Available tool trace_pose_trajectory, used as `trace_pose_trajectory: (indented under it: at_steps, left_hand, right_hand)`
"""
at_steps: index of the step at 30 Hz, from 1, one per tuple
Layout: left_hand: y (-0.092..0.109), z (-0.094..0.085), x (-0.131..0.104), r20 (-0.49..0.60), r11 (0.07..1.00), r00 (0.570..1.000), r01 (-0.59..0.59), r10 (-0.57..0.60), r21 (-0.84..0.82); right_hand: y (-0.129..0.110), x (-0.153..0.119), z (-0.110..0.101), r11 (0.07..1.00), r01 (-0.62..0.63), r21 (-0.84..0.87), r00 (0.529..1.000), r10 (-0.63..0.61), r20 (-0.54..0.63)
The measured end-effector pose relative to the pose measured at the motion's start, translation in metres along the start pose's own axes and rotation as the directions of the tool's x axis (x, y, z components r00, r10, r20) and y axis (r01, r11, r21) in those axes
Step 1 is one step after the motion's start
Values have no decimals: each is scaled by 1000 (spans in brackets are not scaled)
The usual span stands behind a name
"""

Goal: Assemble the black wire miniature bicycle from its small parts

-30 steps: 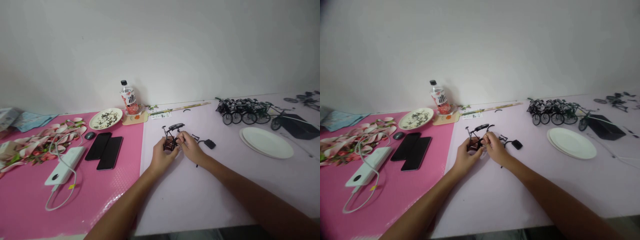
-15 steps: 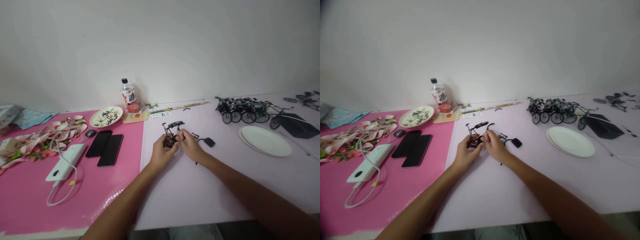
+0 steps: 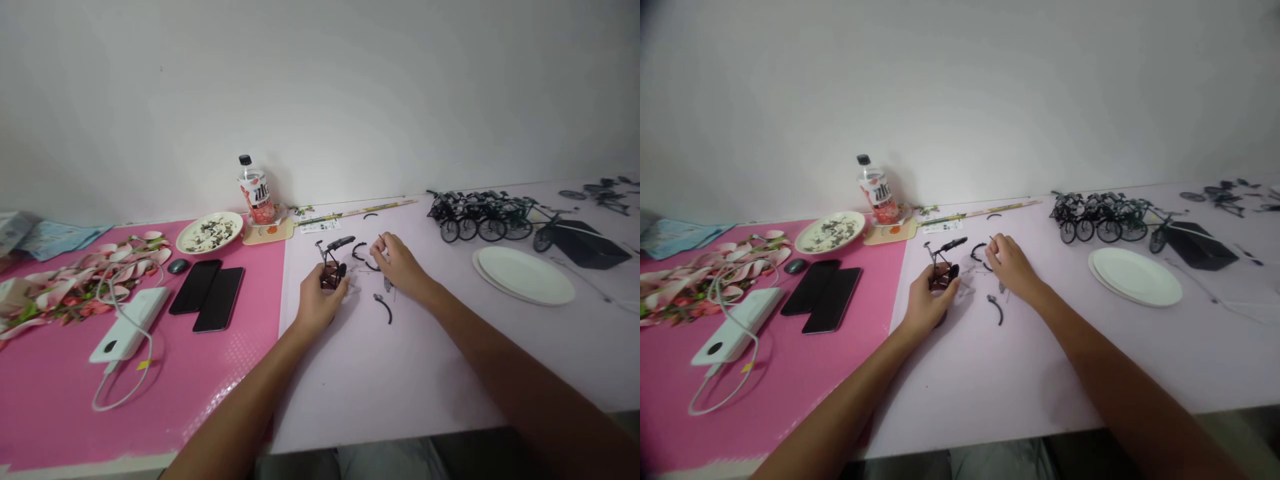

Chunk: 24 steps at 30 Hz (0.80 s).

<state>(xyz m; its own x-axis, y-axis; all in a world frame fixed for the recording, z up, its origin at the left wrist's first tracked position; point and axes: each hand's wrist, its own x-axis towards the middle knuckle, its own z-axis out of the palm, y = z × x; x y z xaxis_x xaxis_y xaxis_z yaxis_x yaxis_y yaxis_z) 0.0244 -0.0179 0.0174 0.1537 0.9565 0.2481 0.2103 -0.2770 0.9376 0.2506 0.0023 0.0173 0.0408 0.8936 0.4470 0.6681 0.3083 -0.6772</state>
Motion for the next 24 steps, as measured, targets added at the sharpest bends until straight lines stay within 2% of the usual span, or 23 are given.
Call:
trace_pose_trajectory:
  at_steps: [4,6,16,20,24]
  left_hand:
    - [1,0,0,1,1000,1000,-3,3,5]
    - [0,0,0,2,1000,1000,-7,7,7]
    - [-2,1,0,28,1000,1000,13,-13,17]
    - [-1,1,-1,35,1000,999,22,-22,12]
    - [0,1,-2,40,999,999,34,-35,6]
  right_hand:
    - [3,-2,-4,999,26,-29,970,-18,241]
    - [2,-3,-7,999,29,-31,953,-18,301]
    - [0,-2,-13,998,13,55,916,-34,399]
    - [0,-1,-12,999,9,39,909,-25,416]
    - [2,-1,-7,998,61,-9,917,-53,395]
